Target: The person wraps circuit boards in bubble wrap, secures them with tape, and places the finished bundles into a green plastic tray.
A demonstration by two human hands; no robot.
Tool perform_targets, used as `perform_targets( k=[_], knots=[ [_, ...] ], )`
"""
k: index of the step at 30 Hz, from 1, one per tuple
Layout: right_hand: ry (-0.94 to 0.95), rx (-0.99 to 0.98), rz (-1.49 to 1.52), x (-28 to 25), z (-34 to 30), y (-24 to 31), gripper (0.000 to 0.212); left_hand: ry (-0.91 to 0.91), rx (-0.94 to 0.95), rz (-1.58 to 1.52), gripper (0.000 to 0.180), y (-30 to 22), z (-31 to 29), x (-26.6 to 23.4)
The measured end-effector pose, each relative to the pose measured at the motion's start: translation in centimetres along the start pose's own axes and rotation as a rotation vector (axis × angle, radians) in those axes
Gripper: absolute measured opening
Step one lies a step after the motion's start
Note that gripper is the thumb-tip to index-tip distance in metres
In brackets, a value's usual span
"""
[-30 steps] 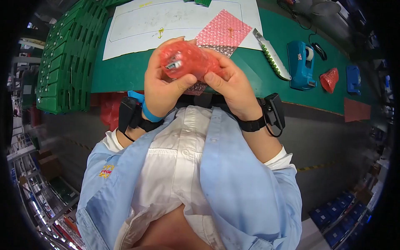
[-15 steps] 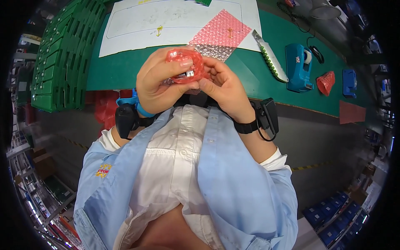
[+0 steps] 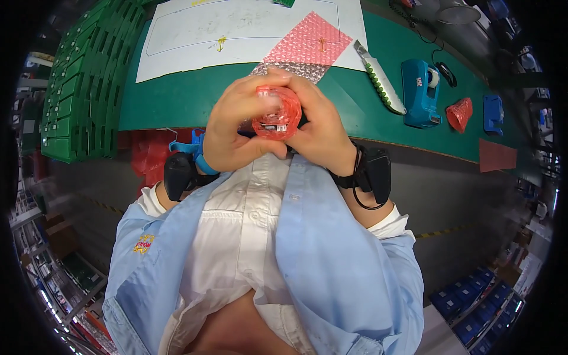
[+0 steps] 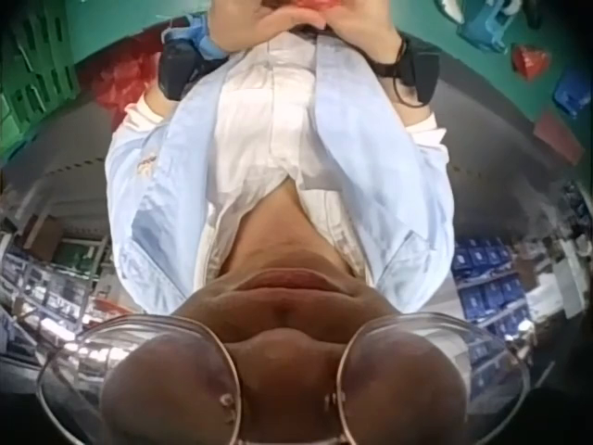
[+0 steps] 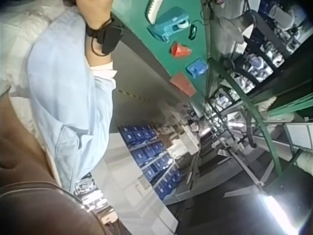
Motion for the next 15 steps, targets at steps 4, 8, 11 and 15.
perform_targets(
  k=[4, 8, 11, 15],
  knots=[
    [0.013, 0.034, 0.049, 0.4, 0.3, 0.3, 0.073, -0.115, -0.13, -0.256, 0.079, 0.2, -0.4, 0.5],
    [-0.023, 0.04, 0.064, 0.4, 0.2, 0.3, 0.066, -0.168, -0.104, -0.423, 0.081, 0.8, -0.2, 0.9],
    [-0.037, 0.086, 0.117, 0.2, 0.1, 0.0, 0.063, -0.18, -0.129, -0.489, 0.078, 0.6, -0.2, 1.0],
    [-0.054, 0.062, 0.04, -0.1, 0.3, 0.0, 0.057, -0.192, -0.285, -0.554, 0.067, 0.7, -0.1, 1.0]
  ],
)
Point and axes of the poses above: each hand's wrist, its own z-axis towards the middle knuckle, its own x-axis out of the palm, y = z × x, the point moved 7 cm from there along z, towards the middle knuckle, and after that the axes turned 4 degrees about y, right-handed, at the moved point
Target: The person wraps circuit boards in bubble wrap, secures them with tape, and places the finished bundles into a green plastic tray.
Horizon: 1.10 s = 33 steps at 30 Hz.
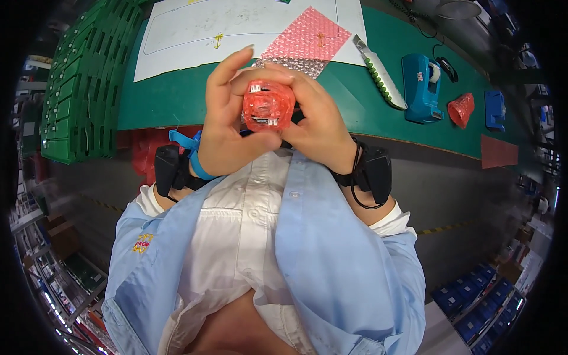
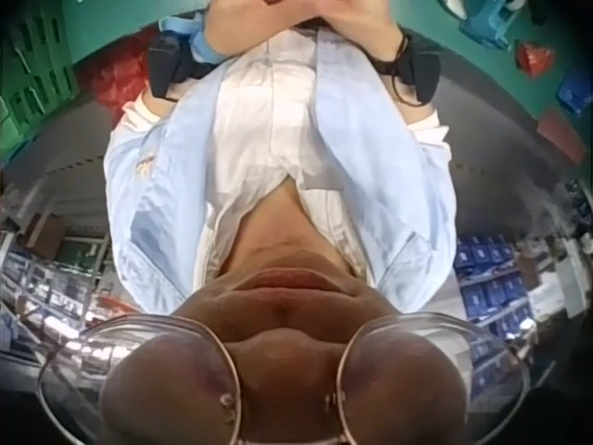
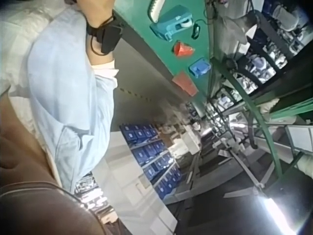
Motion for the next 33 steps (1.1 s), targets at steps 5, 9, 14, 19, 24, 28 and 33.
perform_targets(
  k=[5, 9, 14, 19, 24, 28, 33],
  knots=[
    [-0.066, -0.242, -0.295, 0.1, 0.1, 1.7, 0.049, -0.085, -0.17, -0.107, 0.048, 0.5, 0.0, 0.0],
    [-0.052, -0.192, -0.281, 0.2, 0.1, 1.2, 0.049, -0.155, -0.281, -0.295, 0.037, 1.0, -0.3, -0.1],
    [-0.015, -0.175, -0.302, 0.2, 0.0, 0.8, 0.053, -0.154, -0.312, -0.333, 0.03, 1.4, -0.4, -0.7],
    [0.015, -0.083, -0.022, 0.8, -0.1, 0.2, 0.052, -0.202, -0.385, -0.348, 0.034, 1.3, -0.5, -0.5],
    [0.07, 0.023, 0.173, 0.8, -0.4, 0.1, 0.054, -0.165, -0.248, -0.173, 0.044, 1.1, -0.8, -0.9],
    [0.122, 0.184, 0.367, 1.4, -0.5, -0.7, 0.063, -0.164, -0.445, -0.077, 0.053, 1.9, -1.0, -2.4],
    [0.079, 0.156, 0.511, 1.5, -0.1, -2.2, 0.07, -0.317, -0.584, -0.408, 0.058, 3.4, -1.3, -4.5]
  ],
)
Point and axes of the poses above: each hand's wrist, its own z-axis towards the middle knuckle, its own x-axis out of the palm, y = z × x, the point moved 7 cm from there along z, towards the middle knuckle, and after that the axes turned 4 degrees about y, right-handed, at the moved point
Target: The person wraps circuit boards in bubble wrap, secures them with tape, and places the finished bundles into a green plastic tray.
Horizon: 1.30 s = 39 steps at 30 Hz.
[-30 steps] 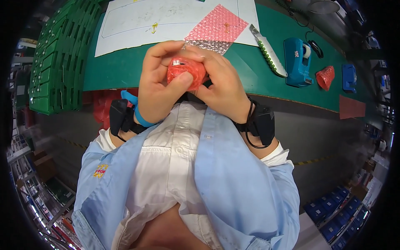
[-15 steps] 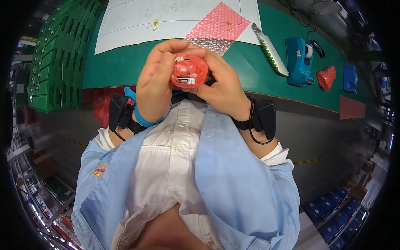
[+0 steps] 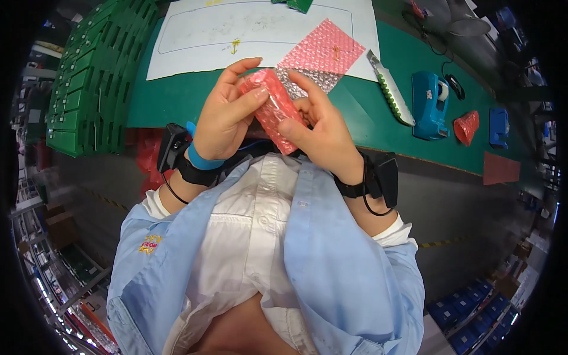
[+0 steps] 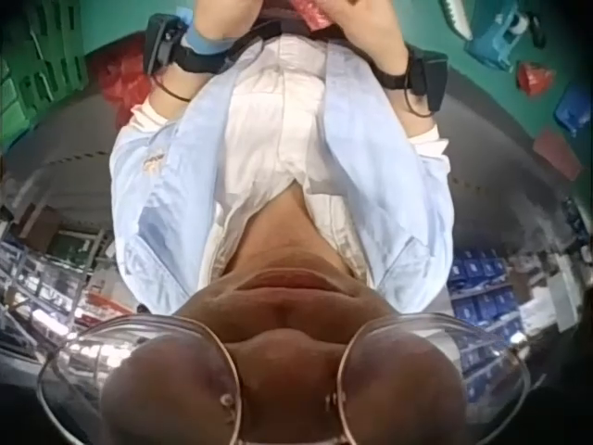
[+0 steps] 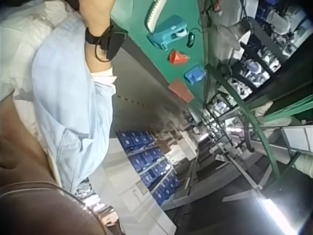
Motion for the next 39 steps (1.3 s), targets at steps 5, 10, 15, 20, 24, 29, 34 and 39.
perform_targets(
  k=[5, 10, 15, 20, 24, 29, 34, 39],
  knots=[
    [-0.052, -0.01, -0.037, 0.6, 0.3, 1.3, 0.066, -0.051, 0.184, -0.034, 0.06, -0.6, 0.5, -1.6],
    [-0.015, 0.025, -0.564, -0.1, 1.5, 3.0, 0.059, 0.063, 0.331, 0.188, 0.064, -0.7, 0.3, 0.4],
    [-0.344, -0.056, -0.724, -7.1, 2.6, 7.5, 0.05, -0.008, 0.44, 0.93, 0.056, -1.1, 0.3, -2.0],
    [-0.784, -0.029, -1.307, -17.0, 5.0, 11.6, 0.051, 0.048, 0.442, 1.646, 0.042, 0.7, 0.9, -2.2],
    [-0.977, 0.202, -1.595, -22.0, 7.1, 9.3, 0.053, 0.038, 0.432, 1.7, 0.04, 1.2, 1.2, -2.3],
    [-0.945, 0.445, -1.746, -24.1, 7.3, 5.7, 0.062, 0.031, 0.446, 1.688, 0.04, 1.2, 1.1, -2.3],
    [-0.683, -0.234, -1.721, -13.9, 5.5, 9.0, 0.05, 0.028, 0.428, 1.672, 0.039, 1.4, 1.0, -2.4],
    [-0.389, -0.08, -1.487, -3.3, 3.7, 4.5, 0.051, -0.03, 0.399, 1.668, 0.038, 1.6, 0.9, -2.7]
  ],
)
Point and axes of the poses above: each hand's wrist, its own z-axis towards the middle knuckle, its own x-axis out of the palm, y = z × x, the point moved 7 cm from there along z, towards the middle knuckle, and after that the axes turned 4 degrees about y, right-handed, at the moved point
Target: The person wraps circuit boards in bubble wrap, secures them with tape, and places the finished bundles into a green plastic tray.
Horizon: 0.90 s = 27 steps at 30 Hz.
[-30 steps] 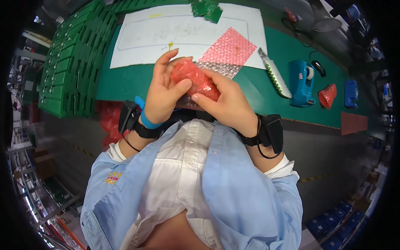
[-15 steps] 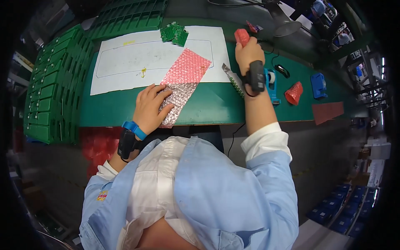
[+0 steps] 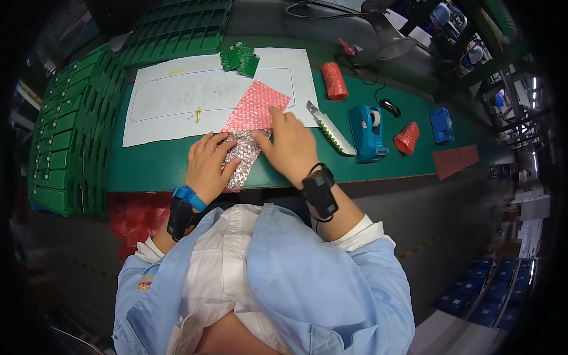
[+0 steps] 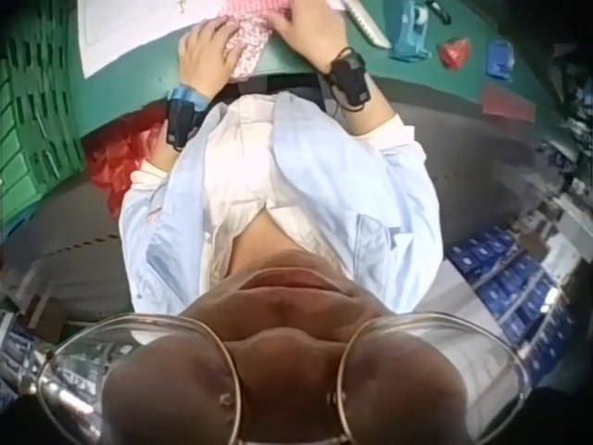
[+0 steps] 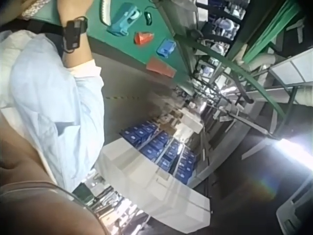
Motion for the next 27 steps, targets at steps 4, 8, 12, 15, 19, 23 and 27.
perform_targets(
  k=[4, 8, 12, 15, 19, 23, 27],
  knots=[
    [0.078, 0.149, 0.043, 2.7, -0.8, 0.0, 0.053, -0.012, -0.055, 0.053, 0.042, -1.1, -0.4, 0.5],
    [0.066, -0.064, 0.104, 3.9, -0.2, 0.8, 0.045, -0.017, -0.052, -0.019, 0.047, -2.6, -1.1, 0.6],
    [0.05, -0.233, 0.268, 5.4, 0.8, 0.3, 0.033, 0.042, -0.021, -0.232, 0.048, -3.4, -2.0, -0.3],
    [0.021, -0.174, 0.438, 5.9, 2.0, -0.8, 0.03, 0.069, -0.005, -0.267, 0.048, -3.0, -2.6, -1.1],
    [-0.052, -0.06, 0.533, 5.5, 3.6, -0.9, 0.033, 0.032, 0.018, -0.075, 0.048, -1.5, -3.1, -1.2],
    [-0.045, -0.231, 0.443, 6.3, 4.4, 0.2, 0.032, 0.078, 0.071, -0.044, 0.048, -2.0, -3.5, -0.5],
    [-0.08, -0.401, 0.082, 6.6, 2.4, 2.8, 0.035, 0.037, 0.029, -0.018, 0.047, -3.4, -4.7, 0.2]
  ],
)
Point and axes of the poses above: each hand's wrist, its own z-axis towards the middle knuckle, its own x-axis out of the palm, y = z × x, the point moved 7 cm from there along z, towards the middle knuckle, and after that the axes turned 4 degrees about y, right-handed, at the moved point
